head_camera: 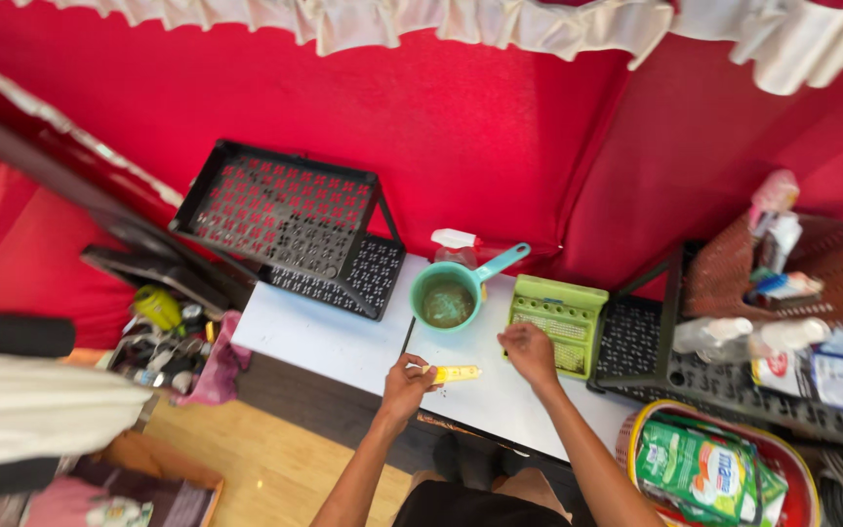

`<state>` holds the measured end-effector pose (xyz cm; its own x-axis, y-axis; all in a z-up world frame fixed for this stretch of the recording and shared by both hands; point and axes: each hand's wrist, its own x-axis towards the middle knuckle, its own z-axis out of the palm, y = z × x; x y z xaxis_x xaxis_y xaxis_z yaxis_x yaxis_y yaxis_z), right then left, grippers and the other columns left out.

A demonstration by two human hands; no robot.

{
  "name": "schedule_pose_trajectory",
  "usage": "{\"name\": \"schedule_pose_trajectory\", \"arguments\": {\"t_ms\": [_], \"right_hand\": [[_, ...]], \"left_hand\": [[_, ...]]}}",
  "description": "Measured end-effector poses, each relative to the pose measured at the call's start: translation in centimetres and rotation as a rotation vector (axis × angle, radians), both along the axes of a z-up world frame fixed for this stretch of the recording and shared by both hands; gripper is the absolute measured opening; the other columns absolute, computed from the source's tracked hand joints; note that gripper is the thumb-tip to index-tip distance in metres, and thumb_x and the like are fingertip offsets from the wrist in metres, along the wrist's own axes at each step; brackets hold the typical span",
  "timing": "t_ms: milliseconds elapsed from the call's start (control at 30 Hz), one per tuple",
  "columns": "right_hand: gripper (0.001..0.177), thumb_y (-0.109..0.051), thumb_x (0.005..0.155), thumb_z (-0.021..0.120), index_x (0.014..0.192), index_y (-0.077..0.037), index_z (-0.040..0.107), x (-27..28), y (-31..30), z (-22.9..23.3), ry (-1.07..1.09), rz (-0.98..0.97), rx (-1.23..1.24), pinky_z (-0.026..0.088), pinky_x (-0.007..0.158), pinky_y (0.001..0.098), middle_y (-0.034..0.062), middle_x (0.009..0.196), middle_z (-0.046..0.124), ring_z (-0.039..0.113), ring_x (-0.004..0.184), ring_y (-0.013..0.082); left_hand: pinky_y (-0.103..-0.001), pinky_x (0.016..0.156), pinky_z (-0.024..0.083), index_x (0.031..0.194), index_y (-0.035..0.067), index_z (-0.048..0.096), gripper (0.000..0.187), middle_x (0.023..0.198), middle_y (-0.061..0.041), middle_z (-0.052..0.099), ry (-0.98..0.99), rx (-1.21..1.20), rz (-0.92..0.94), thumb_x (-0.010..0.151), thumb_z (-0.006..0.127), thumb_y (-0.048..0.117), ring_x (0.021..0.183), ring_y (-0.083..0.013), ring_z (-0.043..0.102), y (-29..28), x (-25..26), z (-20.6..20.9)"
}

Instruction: The person organizes bathroom supplies on a small table by placing toothbrushes into a holder, arranging small bottles, and stacking boxes of soap and other items onto a black plastic shelf. The person handles each item individually and places them in designated spots on the shelf.

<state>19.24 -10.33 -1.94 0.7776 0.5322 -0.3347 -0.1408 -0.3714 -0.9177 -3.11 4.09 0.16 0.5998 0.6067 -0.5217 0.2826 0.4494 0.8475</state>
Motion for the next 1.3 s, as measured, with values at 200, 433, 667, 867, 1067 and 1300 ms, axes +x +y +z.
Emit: {"name": "schedule_pose_trajectory", "arguments": {"t_ms": [200,433,667,867,1067,1300], "right_hand": [[0.058,-0.013,0.069,0.087,0.122,0.0,0.068,5.8,6.6,-3.9,-0.591,0.245,-0.146,0.054,0.096,0.0449,0.0208,0.103,0.075,0.07,0.104,0.0375],[0.057,-0.019,0.068,0.089,0.12,-0.005,0.071,6.0,9.6,-3.8,-0.534,0.361,-0.194,0.054,0.093,0.0476,0.0225,0.113,0.073,0.068,0.109,0.0402],[0.04,-0.028,0.075,0.084,0.108,-0.008,0.074,5.9,9.2,-3.4,-0.475,0.339,-0.254,0.056,0.088,0.0478,0.0154,0.106,0.077,0.071,0.102,0.0374],[0.032,-0.022,0.076,0.084,0.097,0.0,0.074,4.4,6.0,-2.0,-0.556,0.252,-0.166,0.057,0.087,0.0442,0.017,0.099,0.078,0.074,0.097,0.0345],[0.042,-0.029,0.078,0.084,0.105,0.001,0.074,-0.6,1.1,2.0,-0.428,0.103,-0.22,0.059,0.073,0.0365,0.0165,0.085,0.078,0.077,0.076,0.0254],[0.045,-0.032,0.08,0.082,0.099,0.007,0.073,-11.1,-6.0,5.8,-0.284,-0.043,-0.114,0.061,0.05,0.0288,0.011,0.079,0.078,0.074,0.066,0.0118]], "left_hand": [[-0.029,0.073,0.061,0.107,0.0,0.053,0.022,0.09,-0.019,0.075,-0.023,0.075,0.185,0.095,0.068,0.01,0.083,-0.0223,0.076,-1.4,-2.9,3.4],[-0.028,0.073,0.062,0.108,-0.001,0.056,0.023,0.091,-0.017,0.075,0.106,0.075,0.26,0.096,0.068,0.015,0.083,-0.0192,0.077,-3.9,-5.7,7.2],[-0.028,0.073,0.062,0.108,-0.001,0.055,0.025,0.091,-0.018,0.074,0.043,0.066,0.278,0.096,0.068,0.016,0.082,-0.0203,0.077,-3.6,-5.9,7.4],[-0.03,0.076,0.062,0.108,0.001,0.054,0.026,0.094,-0.016,0.075,0.002,0.046,0.192,0.095,0.07,0.017,0.086,-0.0201,0.077,-1.0,-5.1,6.8],[-0.03,0.078,0.062,0.108,0.002,0.053,0.025,0.094,-0.017,0.075,-0.1,0.039,0.051,0.095,0.069,0.016,0.084,-0.0195,0.075,2.3,-5.1,6.5],[-0.028,0.071,0.057,0.108,0.002,0.053,0.023,0.091,-0.012,0.073,-0.184,0.086,-0.151,0.097,0.069,0.014,0.083,-0.016,0.072,5.7,-8.2,7.5]]}}
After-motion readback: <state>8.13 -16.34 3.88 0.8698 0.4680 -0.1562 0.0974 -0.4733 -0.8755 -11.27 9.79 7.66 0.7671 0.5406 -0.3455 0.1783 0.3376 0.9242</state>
